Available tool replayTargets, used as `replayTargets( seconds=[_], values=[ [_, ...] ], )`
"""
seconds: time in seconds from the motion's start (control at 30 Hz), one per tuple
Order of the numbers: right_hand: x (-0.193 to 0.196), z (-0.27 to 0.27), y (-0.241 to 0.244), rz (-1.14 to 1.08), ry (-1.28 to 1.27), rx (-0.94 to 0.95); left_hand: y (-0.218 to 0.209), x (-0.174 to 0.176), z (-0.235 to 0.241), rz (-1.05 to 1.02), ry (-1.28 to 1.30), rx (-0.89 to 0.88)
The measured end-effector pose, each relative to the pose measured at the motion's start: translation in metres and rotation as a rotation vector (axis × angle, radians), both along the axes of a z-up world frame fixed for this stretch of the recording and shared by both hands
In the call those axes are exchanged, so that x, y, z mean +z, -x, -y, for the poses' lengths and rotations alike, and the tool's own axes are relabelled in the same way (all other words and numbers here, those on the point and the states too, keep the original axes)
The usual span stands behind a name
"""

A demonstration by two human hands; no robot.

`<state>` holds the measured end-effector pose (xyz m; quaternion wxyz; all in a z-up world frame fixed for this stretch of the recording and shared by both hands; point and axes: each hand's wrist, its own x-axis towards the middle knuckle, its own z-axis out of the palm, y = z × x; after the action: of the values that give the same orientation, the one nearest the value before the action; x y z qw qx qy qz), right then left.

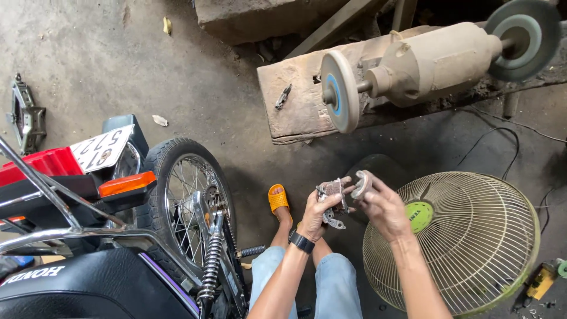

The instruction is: The person holds small motorcycle brake components and presses them against a spinning bench grinder to grind their edges, working on several pieces one at a time. They then carry the ground parts across the workshop, lay them on the floor, and arrange the brake shoes and a brake hub on the ground.

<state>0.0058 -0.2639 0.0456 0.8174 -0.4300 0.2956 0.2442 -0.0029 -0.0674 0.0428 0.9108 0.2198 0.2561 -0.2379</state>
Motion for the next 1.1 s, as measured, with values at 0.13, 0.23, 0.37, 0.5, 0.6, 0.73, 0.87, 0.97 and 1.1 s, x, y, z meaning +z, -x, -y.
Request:
replayTargets(
  seconds=[0.13,0.23,0.37,0.5,0.6,0.73,0.87,0.97,1.1],
  values=[
    [-0.007,0.000,0.010,0.049,0.129,0.098,0.015,-0.025,0.008,0.051,-0.033,-0.064],
    [-0.003,-0.001,0.011,0.048,0.301,0.163,0.017,-0.034,0.008,0.071,-0.057,-0.121],
    [-0.014,0.013,0.015,-0.044,0.349,0.137,0.014,-0.030,0.009,0.038,-0.078,-0.158],
    [-0.010,0.011,0.016,0.092,0.476,0.096,0.005,-0.015,0.010,-0.037,-0.064,-0.040],
    [0.002,-0.003,0.009,0.251,0.533,0.033,0.003,-0.008,0.006,-0.046,-0.023,-0.003],
    [0.029,-0.027,-0.002,0.332,0.648,0.091,0.026,-0.036,0.010,-0.094,0.101,0.007],
    [0.047,-0.029,-0.014,0.549,1.020,0.387,0.032,-0.050,0.010,-0.107,0.041,0.081],
    [0.026,-0.014,-0.012,0.433,0.987,0.416,0.015,-0.030,0.003,-0.036,0.050,0.047],
    [-0.010,0.008,-0.007,-0.039,0.317,0.064,-0.002,-0.013,-0.002,0.013,0.114,0.017]
  ],
)
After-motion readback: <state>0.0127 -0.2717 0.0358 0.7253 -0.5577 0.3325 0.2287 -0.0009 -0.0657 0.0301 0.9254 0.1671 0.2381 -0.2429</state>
